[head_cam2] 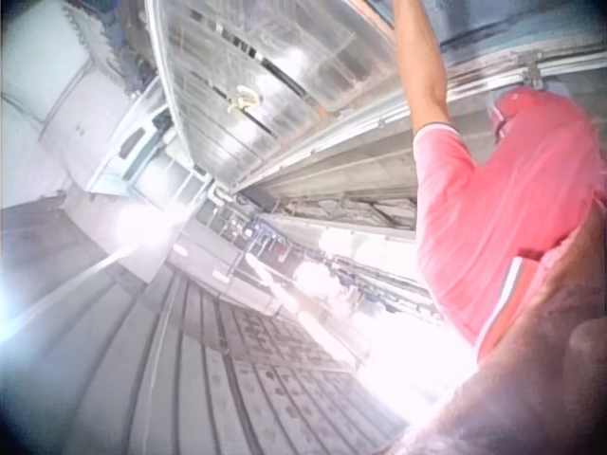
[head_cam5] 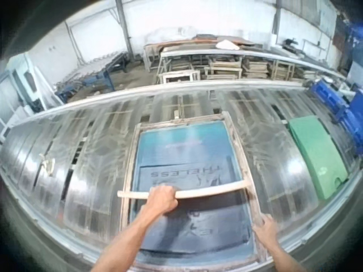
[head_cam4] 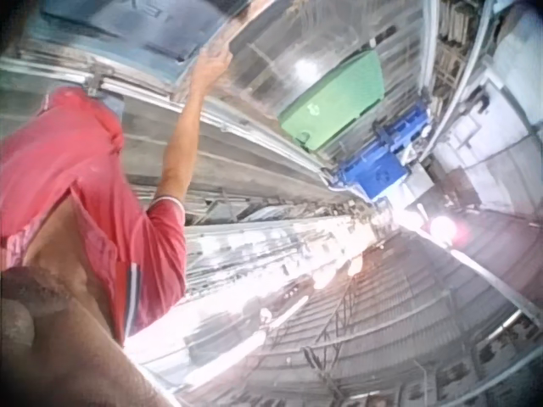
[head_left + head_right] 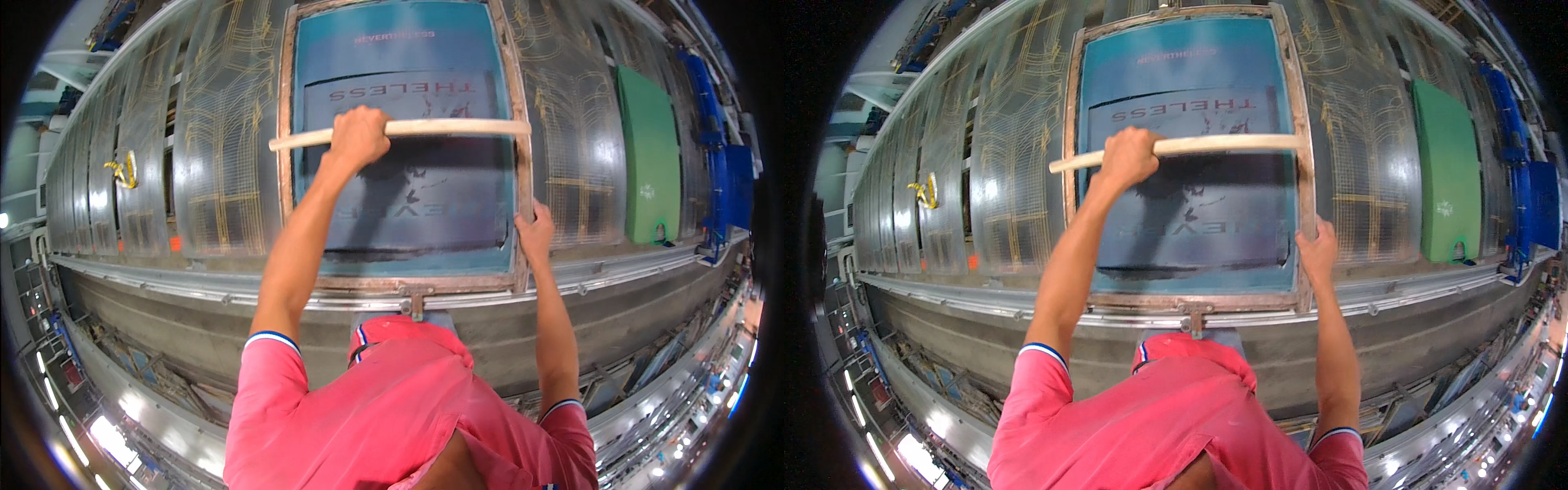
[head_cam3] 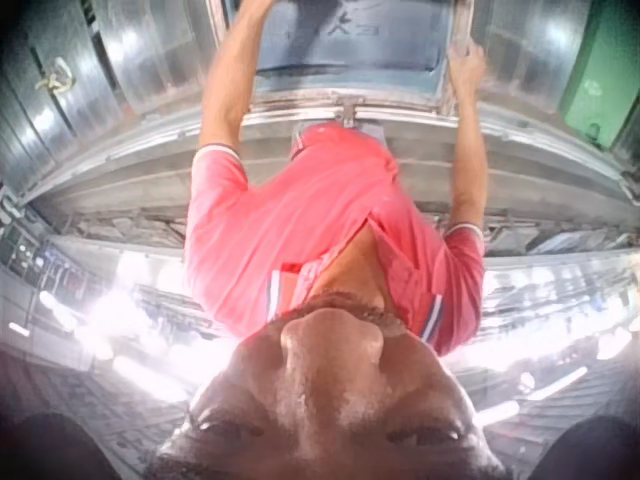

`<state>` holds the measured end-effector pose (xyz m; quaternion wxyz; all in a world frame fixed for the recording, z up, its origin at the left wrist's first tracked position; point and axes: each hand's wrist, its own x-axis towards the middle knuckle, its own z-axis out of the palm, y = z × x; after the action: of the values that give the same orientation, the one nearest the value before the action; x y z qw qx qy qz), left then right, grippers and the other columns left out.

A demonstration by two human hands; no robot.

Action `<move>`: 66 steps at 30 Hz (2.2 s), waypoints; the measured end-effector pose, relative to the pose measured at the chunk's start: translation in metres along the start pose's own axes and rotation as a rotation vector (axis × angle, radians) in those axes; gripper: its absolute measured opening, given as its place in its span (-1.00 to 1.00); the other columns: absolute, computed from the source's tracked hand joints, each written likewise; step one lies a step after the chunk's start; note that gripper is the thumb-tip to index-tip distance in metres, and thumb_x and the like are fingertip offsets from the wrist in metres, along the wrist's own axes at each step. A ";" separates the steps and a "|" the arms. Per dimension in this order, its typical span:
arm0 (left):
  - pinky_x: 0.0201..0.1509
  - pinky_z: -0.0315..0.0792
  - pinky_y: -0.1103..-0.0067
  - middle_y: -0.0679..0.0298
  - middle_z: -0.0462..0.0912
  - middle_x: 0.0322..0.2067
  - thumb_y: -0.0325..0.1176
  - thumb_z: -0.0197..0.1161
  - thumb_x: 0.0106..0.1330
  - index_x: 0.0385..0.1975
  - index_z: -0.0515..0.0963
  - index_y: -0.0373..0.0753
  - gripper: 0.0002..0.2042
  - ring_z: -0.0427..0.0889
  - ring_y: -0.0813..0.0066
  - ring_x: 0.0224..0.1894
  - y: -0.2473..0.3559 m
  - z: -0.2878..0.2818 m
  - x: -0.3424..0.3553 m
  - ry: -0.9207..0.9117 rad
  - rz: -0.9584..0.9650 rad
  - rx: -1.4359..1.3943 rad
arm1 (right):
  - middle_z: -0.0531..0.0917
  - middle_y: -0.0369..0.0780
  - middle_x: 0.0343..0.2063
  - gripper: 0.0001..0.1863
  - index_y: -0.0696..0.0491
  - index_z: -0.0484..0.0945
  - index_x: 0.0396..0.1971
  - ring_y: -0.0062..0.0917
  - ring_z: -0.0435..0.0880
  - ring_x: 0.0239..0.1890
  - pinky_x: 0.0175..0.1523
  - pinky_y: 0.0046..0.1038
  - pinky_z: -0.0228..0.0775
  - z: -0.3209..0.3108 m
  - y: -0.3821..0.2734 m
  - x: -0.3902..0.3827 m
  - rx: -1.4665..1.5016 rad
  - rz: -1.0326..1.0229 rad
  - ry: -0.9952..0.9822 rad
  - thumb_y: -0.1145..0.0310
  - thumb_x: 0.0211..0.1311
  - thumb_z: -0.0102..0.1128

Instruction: The person prepares a screen printing frame by applying tape to the edges and pouring black ink onto the mesh. They then use a squeegee to pull the ink across the screen, printing a design onto a red t-shirt placed on the table. Finally, they lift the screen to reveal the printed graphic.

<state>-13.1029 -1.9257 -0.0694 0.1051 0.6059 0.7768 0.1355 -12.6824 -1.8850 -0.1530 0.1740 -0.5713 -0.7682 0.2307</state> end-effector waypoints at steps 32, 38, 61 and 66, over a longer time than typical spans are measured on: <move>0.01 0.55 0.30 0.08 0.67 -0.07 -0.67 0.12 -0.02 -0.06 0.64 -0.24 -0.55 0.66 0.09 -0.04 0.005 0.056 -0.094 0.236 0.137 -0.167 | 0.25 -0.43 -0.64 -0.49 0.14 0.39 -0.69 -0.66 0.18 -0.50 -0.39 -0.46 0.03 -0.017 -0.036 0.014 0.497 0.488 0.115 0.09 0.40 0.09; 0.25 0.40 0.22 0.10 0.57 0.09 -0.56 0.17 0.02 0.05 0.53 -0.30 -0.52 0.52 0.10 0.17 0.067 0.087 -0.268 0.188 0.071 -0.095 | 0.37 -0.38 -0.63 -0.48 0.21 0.44 -0.65 -0.62 0.25 -0.48 -0.35 -0.42 0.14 -0.017 -0.041 0.018 0.597 0.515 0.113 0.09 0.37 0.13; 0.43 -0.12 -0.15 0.29 0.62 0.02 -0.49 0.32 -0.13 -0.05 0.64 -0.16 -0.50 0.31 0.13 0.34 -0.140 -0.058 -0.379 0.239 -0.026 -0.022 | 0.54 -0.04 -0.66 -0.48 0.23 0.57 -0.54 -0.21 0.45 -0.57 -0.36 -0.10 0.24 0.102 -0.254 -0.045 0.289 -0.190 0.095 0.03 0.37 0.03; 0.47 -0.26 -0.12 0.41 0.66 0.05 -0.65 0.12 -0.25 -0.03 0.67 -0.05 -0.37 0.31 0.20 0.35 -0.248 -0.113 -0.429 0.168 -0.227 -0.012 | 0.63 0.10 -0.55 -0.52 0.25 0.64 -0.54 -0.03 0.64 -0.44 -0.23 -0.11 0.40 0.188 -0.377 -0.092 0.341 0.003 0.170 0.05 0.19 0.17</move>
<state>-13.2615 -2.4079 -0.0474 0.0581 0.5002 0.8455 0.1775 -13.0565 -2.0932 -0.1010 0.3321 -0.5523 -0.6995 0.3088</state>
